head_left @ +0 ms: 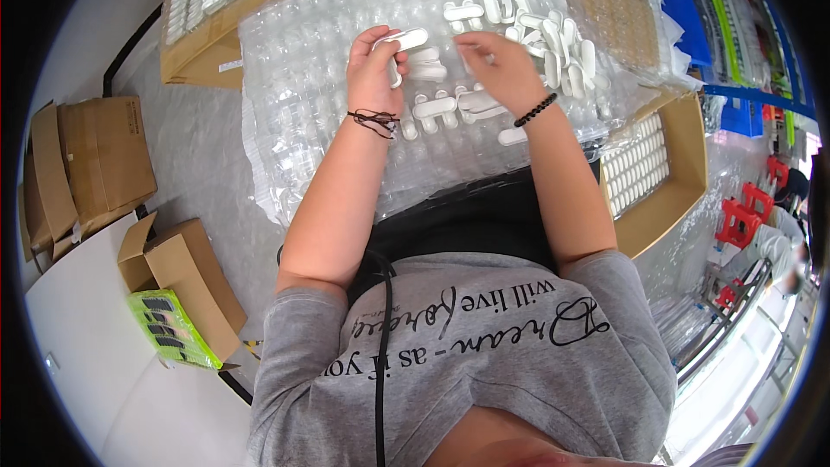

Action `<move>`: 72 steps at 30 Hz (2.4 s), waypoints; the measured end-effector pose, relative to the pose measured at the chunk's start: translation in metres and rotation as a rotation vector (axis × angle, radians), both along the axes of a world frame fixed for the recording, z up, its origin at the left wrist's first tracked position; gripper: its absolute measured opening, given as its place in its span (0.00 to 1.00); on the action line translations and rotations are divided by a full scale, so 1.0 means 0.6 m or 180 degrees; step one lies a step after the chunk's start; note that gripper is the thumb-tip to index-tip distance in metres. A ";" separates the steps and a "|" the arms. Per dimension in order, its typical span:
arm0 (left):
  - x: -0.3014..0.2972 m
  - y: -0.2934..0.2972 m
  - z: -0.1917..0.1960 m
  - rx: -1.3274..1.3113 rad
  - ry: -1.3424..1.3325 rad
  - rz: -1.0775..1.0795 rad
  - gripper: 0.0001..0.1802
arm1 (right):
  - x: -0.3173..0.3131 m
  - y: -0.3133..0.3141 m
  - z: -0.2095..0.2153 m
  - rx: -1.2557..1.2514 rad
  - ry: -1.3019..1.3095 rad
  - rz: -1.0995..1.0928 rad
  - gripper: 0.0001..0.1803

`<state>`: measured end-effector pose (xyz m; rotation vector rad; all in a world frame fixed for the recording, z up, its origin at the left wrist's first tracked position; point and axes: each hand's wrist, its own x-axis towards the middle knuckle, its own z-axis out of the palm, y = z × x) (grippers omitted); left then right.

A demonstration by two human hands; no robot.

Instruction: Inspecting and sorting white plastic components from a large pile into organized plastic trays.

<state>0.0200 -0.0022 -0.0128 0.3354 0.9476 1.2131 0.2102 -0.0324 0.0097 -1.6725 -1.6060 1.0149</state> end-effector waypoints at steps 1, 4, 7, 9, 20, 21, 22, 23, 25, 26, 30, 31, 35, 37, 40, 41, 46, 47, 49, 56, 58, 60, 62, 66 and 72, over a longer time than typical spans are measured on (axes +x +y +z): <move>-0.001 0.000 0.002 -0.0014 -0.0099 -0.0097 0.15 | 0.019 0.007 -0.009 0.0255 -0.0448 -0.0122 0.10; -0.002 0.000 0.003 -0.0049 -0.0231 -0.0327 0.16 | 0.061 0.002 -0.002 0.0595 -0.2536 0.0153 0.11; 0.005 0.000 0.013 -0.0046 -0.0185 -0.0548 0.19 | 0.073 -0.003 -0.003 0.0150 -0.2591 0.0223 0.13; 0.009 -0.003 0.020 -0.0015 -0.0098 -0.0614 0.22 | 0.070 -0.002 0.009 -0.0077 -0.2629 0.0333 0.14; 0.014 -0.006 0.012 0.0107 -0.0001 -0.1157 0.19 | 0.065 0.018 -0.047 0.0175 -0.2789 0.0179 0.12; 0.014 -0.006 0.009 0.0109 -0.0004 -0.1154 0.19 | 0.063 0.015 -0.047 0.0178 -0.2793 0.0181 0.12; 0.014 -0.006 0.007 0.0138 -0.0052 -0.1196 0.18 | 0.061 0.011 -0.049 0.0348 -0.2825 0.0112 0.11; 0.013 -0.006 0.005 0.0167 -0.0096 -0.1236 0.18 | 0.056 0.009 -0.047 0.0519 -0.2853 0.0044 0.10; 0.012 -0.007 0.003 0.0190 -0.0054 -0.1244 0.18 | 0.056 0.009 -0.036 0.0481 -0.2762 -0.0019 0.08; 0.012 -0.007 0.004 0.0215 -0.0012 -0.1253 0.18 | 0.055 0.010 -0.029 0.0444 -0.2670 -0.0083 0.07; 0.014 -0.012 0.006 0.0246 0.0219 -0.1310 0.20 | 0.051 0.003 -0.006 0.1160 -0.1810 -0.0290 0.07; 0.014 -0.015 0.007 0.0232 0.0143 -0.1309 0.21 | 0.038 -0.001 0.011 0.1097 -0.0795 -0.0228 0.07; 0.022 -0.023 0.037 0.0149 -0.0067 -0.1625 0.23 | 0.003 -0.016 0.025 0.1487 0.0322 0.0131 0.08; 0.019 -0.023 0.033 0.0231 -0.0154 -0.1719 0.23 | -0.015 -0.026 0.020 0.1135 0.0938 0.0107 0.08; 0.017 -0.021 0.031 0.0342 -0.0193 -0.1821 0.22 | -0.018 -0.028 0.010 0.1207 0.1167 0.0189 0.10; 0.016 -0.020 0.030 0.0368 -0.0146 -0.1841 0.21 | -0.022 -0.028 0.008 0.1203 0.1171 0.0193 0.10; 0.015 -0.015 0.013 0.0460 -0.0064 -0.1857 0.17 | -0.025 -0.025 -0.007 0.0700 0.2041 -0.0386 0.13; 0.014 -0.015 0.015 0.0505 -0.0026 -0.1865 0.16 | -0.027 -0.025 -0.004 0.0696 0.2042 -0.0383 0.13; 0.015 -0.017 0.020 0.0491 -0.0021 -0.1852 0.16 | -0.032 -0.026 0.007 0.0836 0.1707 -0.0505 0.11; 0.016 -0.010 0.010 0.0430 -0.0074 -0.1722 0.18 | -0.027 -0.027 -0.009 0.1004 0.2172 -0.0635 0.09; 0.017 -0.011 0.005 0.0388 -0.0068 -0.1674 0.17 | -0.029 -0.029 -0.002 0.1207 0.1813 -0.0432 0.12; 0.019 -0.011 0.007 0.0360 -0.0067 -0.1644 0.17 | -0.029 -0.029 -0.003 0.1253 0.1915 -0.0457 0.10; 0.019 -0.012 0.009 0.0329 0.0022 -0.1717 0.17 | -0.029 -0.030 -0.004 0.1289 0.2019 -0.0484 0.09; 0.020 -0.016 0.009 0.0562 0.0213 -0.1440 0.18 | -0.035 -0.038 0.000 0.0676 0.2652 -0.0857 0.10; 0.024 -0.022 0.012 0.0497 0.0100 -0.1565 0.17 | -0.044 -0.043 0.005 0.0730 0.2247 -0.0998 0.09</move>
